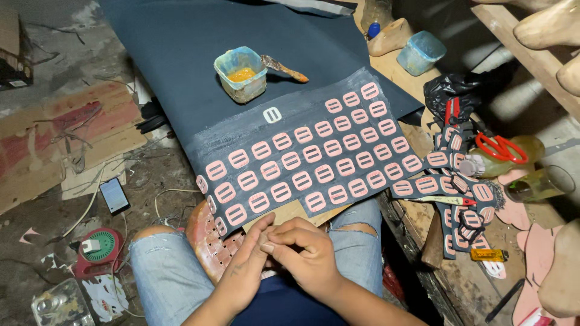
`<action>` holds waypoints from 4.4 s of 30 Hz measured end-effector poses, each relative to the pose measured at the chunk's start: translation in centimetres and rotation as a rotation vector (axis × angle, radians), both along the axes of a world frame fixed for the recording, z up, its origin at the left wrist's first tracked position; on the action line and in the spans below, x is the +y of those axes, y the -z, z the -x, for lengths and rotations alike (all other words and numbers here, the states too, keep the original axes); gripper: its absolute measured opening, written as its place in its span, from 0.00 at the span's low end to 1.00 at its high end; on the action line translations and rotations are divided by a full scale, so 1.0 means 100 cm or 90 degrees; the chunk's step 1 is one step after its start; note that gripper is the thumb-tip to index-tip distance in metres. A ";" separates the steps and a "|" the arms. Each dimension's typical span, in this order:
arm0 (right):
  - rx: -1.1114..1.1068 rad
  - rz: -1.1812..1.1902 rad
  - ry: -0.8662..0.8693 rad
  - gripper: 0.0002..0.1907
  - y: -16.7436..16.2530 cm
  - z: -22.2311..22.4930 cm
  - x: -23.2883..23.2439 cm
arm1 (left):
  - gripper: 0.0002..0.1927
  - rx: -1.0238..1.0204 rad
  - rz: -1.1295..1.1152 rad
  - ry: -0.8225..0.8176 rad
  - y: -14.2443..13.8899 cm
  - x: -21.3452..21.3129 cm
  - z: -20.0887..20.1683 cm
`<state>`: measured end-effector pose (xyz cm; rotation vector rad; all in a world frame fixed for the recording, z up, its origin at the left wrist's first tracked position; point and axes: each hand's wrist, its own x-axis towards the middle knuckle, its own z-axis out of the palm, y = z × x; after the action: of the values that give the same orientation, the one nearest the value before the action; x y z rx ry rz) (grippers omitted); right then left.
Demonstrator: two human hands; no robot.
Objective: The person arranges small white plastic pieces on a dark sheet, then uses a brush to apply orange adhesive from a small container to individual pieces and places them onto the sheet. The person repeats this process for several pieces, occasionally adjusting their position.
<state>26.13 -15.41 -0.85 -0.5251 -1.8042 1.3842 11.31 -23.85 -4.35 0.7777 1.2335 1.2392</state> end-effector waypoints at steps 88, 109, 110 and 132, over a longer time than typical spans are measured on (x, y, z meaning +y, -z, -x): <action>0.149 0.430 -0.120 0.10 0.014 -0.014 0.012 | 0.38 0.335 -0.371 0.164 -0.053 -0.015 -0.013; -0.314 -0.029 0.032 0.13 0.020 0.057 0.014 | 0.18 1.063 -0.134 -0.138 -0.038 -0.065 0.028; -0.315 -0.011 0.046 0.12 0.022 0.056 0.010 | 0.17 1.038 -0.136 -0.127 -0.036 -0.069 0.028; -0.338 0.159 -0.289 0.15 0.034 0.063 -0.044 | 0.27 0.932 -0.161 -0.356 -0.032 -0.194 0.001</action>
<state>19.79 -19.84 -4.29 -0.6897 -2.2860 1.9315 11.20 -43.21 -1.13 1.7421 2.6166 1.2105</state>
